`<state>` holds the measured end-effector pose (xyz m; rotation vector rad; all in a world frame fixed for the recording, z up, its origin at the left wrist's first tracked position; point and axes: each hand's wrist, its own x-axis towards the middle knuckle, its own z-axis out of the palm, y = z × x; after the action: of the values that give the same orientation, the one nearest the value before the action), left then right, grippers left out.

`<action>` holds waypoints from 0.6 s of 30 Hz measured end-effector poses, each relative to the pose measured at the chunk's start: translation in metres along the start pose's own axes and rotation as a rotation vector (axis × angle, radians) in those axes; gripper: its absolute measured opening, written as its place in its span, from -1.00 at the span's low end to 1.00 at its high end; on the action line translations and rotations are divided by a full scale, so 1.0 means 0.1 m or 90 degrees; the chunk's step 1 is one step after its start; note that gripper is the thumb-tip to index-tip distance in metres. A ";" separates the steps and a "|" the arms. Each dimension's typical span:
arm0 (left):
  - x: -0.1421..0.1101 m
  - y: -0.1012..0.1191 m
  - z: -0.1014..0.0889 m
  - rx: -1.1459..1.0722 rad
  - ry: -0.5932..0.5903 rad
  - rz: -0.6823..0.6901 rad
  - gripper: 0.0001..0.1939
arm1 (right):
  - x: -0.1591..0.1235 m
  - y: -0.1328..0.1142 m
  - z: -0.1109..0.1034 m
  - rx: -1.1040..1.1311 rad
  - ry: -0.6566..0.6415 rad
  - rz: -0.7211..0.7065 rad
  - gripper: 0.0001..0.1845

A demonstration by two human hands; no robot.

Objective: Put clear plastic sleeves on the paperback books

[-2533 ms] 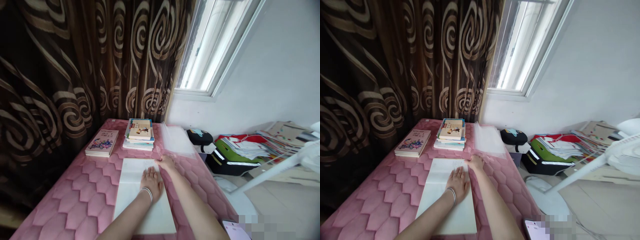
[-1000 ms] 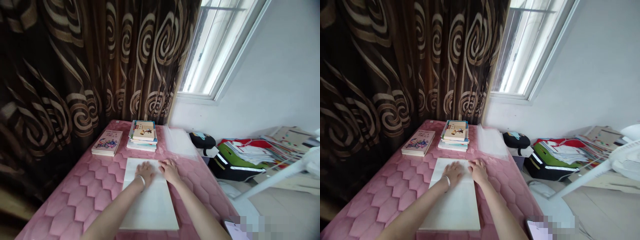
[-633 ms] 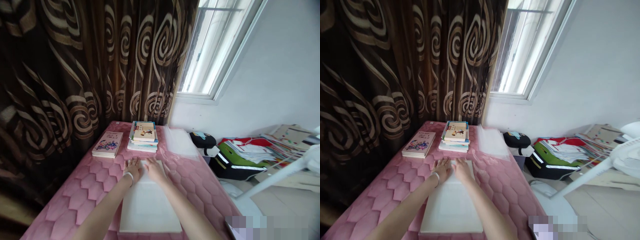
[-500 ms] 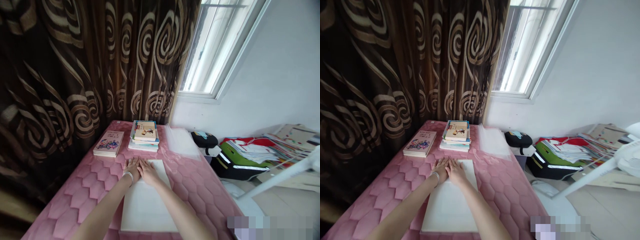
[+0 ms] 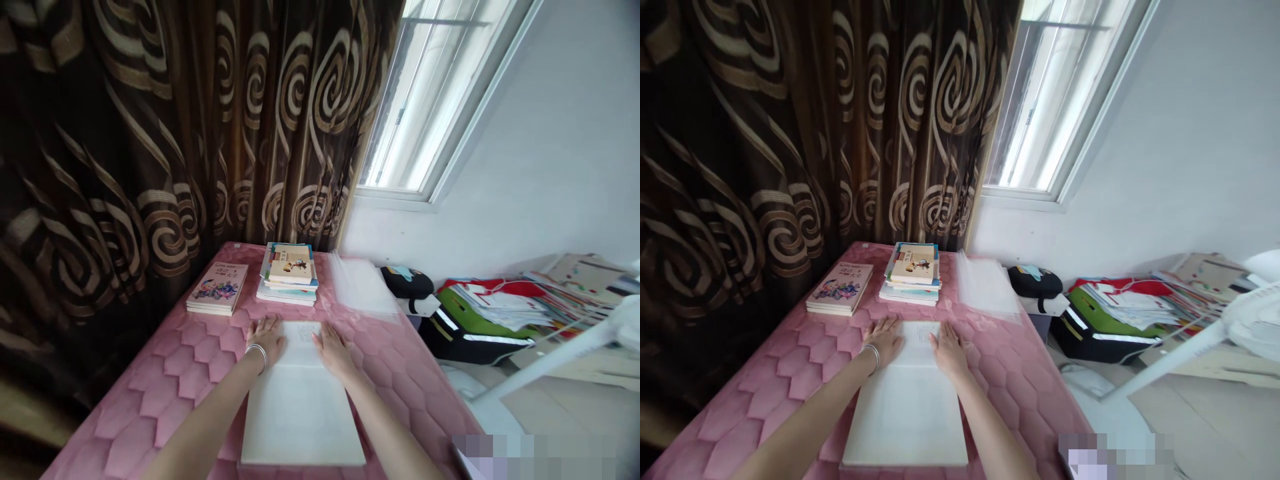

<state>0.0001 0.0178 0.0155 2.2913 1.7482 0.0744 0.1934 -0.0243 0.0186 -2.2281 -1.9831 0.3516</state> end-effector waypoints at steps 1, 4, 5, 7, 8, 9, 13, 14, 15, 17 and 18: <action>0.00 0.01 -0.01 0.004 0.005 0.002 -0.40 | -0.08 0.04 0.02 0.005 0.006 -0.008 -0.34; 0.02 0.04 -0.07 0.020 0.023 0.009 -0.48 | -0.50 0.16 0.09 0.010 0.074 -0.061 -0.35; 0.04 0.06 -0.09 0.026 0.029 0.012 -0.53 | -0.68 0.19 0.12 0.009 0.104 -0.096 -0.40; 0.09 0.09 -0.14 0.038 0.037 0.015 -0.63 | -1.03 0.24 0.17 -0.009 0.129 -0.223 -0.47; 0.13 0.11 -0.16 0.045 0.041 0.015 -0.67 | -1.19 0.24 0.20 -0.024 0.135 -0.299 -0.48; 0.16 0.13 -0.18 0.051 0.044 0.014 -0.69 | -1.32 0.24 0.22 -0.044 0.137 -0.387 -0.47; 0.30 0.19 -0.23 0.057 0.047 0.000 -0.63 | -1.52 0.18 0.38 -0.118 0.278 -0.617 -0.59; 0.32 0.19 -0.24 0.051 0.044 -0.003 -0.63 | -1.51 0.16 0.43 -0.130 0.328 -0.632 -0.62; 0.35 0.19 -0.25 0.041 0.040 -0.004 -0.64 | -1.50 0.14 0.46 -0.139 0.369 -0.637 -0.64; 0.39 0.16 -0.28 0.009 0.031 0.003 -0.64 | -1.45 0.12 0.50 -0.155 0.410 -0.631 -0.67; 0.40 0.15 -0.29 -0.014 0.023 0.011 -0.64 | -1.44 0.11 0.49 -0.165 0.414 -0.630 -0.69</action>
<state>0.0193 0.0577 0.0426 2.3041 1.7365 0.1381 0.1758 -0.1706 -0.0200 -0.9554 -2.4280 -0.6699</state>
